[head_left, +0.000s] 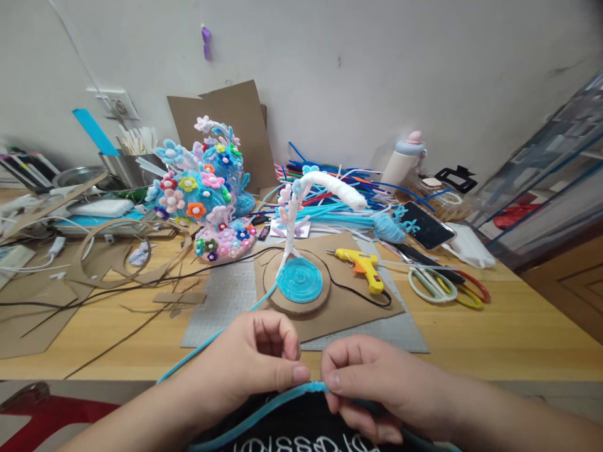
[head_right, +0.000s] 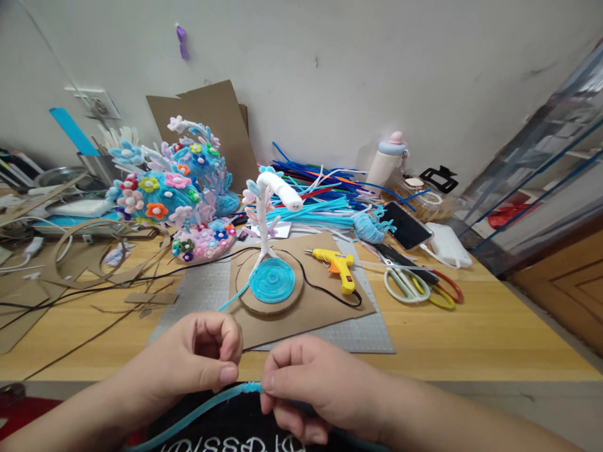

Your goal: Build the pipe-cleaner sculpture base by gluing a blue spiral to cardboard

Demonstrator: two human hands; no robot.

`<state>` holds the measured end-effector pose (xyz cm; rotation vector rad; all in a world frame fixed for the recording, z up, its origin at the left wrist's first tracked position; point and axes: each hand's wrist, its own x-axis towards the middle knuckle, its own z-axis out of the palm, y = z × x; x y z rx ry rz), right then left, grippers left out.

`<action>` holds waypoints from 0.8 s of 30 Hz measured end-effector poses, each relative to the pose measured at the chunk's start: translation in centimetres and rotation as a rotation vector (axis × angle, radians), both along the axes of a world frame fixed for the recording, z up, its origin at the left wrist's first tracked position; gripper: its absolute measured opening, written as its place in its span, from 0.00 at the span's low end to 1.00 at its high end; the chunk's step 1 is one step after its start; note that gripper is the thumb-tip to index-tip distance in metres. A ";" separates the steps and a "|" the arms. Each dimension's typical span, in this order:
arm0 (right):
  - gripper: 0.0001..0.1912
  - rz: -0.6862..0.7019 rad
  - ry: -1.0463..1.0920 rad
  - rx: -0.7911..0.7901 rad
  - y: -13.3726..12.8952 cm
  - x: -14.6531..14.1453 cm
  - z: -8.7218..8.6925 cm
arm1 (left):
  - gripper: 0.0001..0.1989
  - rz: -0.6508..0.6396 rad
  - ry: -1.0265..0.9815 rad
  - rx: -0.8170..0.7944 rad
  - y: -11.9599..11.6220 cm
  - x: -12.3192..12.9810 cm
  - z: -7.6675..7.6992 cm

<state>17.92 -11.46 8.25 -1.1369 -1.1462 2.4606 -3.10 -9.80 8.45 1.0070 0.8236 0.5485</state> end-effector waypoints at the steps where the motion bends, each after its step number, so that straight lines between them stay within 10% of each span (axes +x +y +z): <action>1: 0.05 0.001 0.004 0.003 0.0 0.0 0.0 | 0.18 -0.004 0.011 -0.015 0.0 0.0 0.0; 6: 0.05 0.002 0.004 -0.002 0.0 0.1 0.0 | 0.21 0.007 0.076 0.040 0.2 0.0 0.1; 10: 0.06 -0.007 0.010 -0.018 0.1 0.0 0.2 | 0.33 -0.004 0.230 0.388 -0.3 0.1 0.6; 15: 0.06 -0.037 0.062 -0.046 0.2 0.0 0.1 | 0.07 -0.185 0.551 0.826 -1.6 0.6 1.3; 24: 0.09 0.027 0.191 -0.386 1.0 0.3 -0.7 | 0.12 -0.262 0.773 1.532 -2.0 0.5 1.5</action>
